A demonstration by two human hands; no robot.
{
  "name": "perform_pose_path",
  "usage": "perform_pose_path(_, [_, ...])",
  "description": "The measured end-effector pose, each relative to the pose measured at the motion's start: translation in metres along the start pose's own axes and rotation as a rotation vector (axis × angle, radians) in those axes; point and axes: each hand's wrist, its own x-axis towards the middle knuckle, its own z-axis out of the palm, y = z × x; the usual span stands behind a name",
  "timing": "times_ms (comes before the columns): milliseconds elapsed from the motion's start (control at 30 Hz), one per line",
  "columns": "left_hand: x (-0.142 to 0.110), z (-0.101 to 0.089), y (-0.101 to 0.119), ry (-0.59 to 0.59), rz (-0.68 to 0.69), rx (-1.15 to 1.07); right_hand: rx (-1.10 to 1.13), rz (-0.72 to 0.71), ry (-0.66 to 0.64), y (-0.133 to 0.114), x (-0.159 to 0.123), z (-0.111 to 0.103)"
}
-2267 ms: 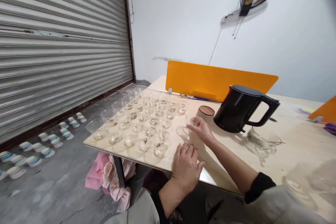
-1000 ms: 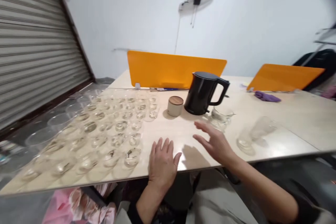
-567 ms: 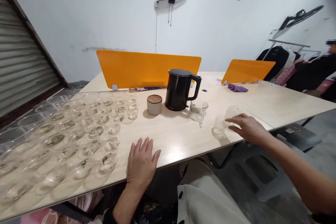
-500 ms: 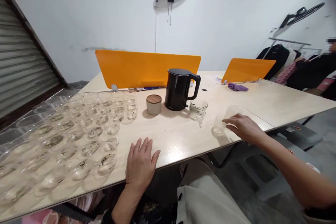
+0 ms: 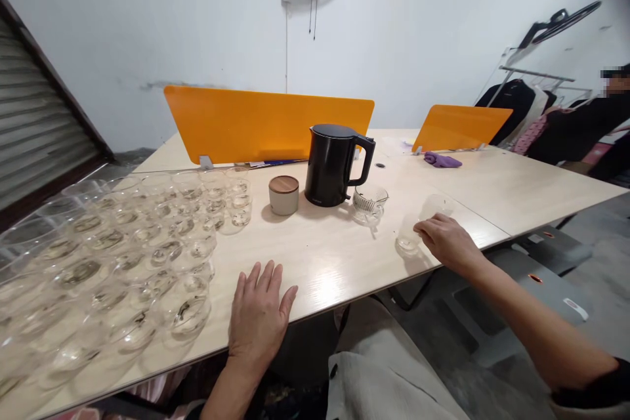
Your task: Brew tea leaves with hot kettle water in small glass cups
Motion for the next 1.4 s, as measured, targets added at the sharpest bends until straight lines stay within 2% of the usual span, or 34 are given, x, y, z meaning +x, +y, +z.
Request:
perform_pose_path(167, [0.0,-0.001,0.001,0.007,-0.009,-0.006,0.044,0.021,0.094,0.005,0.004,-0.005])
perform_pose_path(233, [0.001,-0.001,0.001,0.004,-0.007,-0.01,0.032,0.035,0.15,0.007,0.007,-0.016])
perform_pose_path(333, [0.001,-0.003,0.003,0.001,-0.018,-0.017,-0.013,0.032,0.243,0.006,0.009,-0.044])
perform_pose_path(433, [0.002,-0.006,0.005,-0.017,-0.04,-0.019,-0.049,0.001,0.356,-0.009,0.012,-0.074])
perform_pose_path(533, [0.005,-0.01,0.007,-0.04,-0.059,-0.027,0.059,-0.083,0.429,-0.043,0.02,-0.085])
perform_pose_path(633, [0.007,-0.014,0.009,-0.051,-0.082,-0.046,0.269,-0.206,0.378,-0.088,0.039,-0.068])
perform_pose_path(767, [0.009,-0.015,0.01,-0.048,-0.111,-0.071,0.433,-0.328,0.246,-0.148,0.075,-0.024])
perform_pose_path(933, [0.01,-0.016,0.01,-0.041,-0.123,-0.096,0.46,-0.422,0.166,-0.195,0.113,0.015])
perform_pose_path(1133, [0.011,-0.017,0.01,-0.055,-0.134,-0.129,0.434,-0.49,0.175,-0.213,0.131,0.03])
perform_pose_path(1267, [0.01,-0.017,0.008,-0.075,-0.14,-0.149,0.432,-0.488,0.16,-0.212,0.134,0.029])
perform_pose_path(1400, [0.014,-0.019,0.01,-0.139,-0.16,-0.164,0.42,-0.46,0.22,-0.206,0.135,0.029])
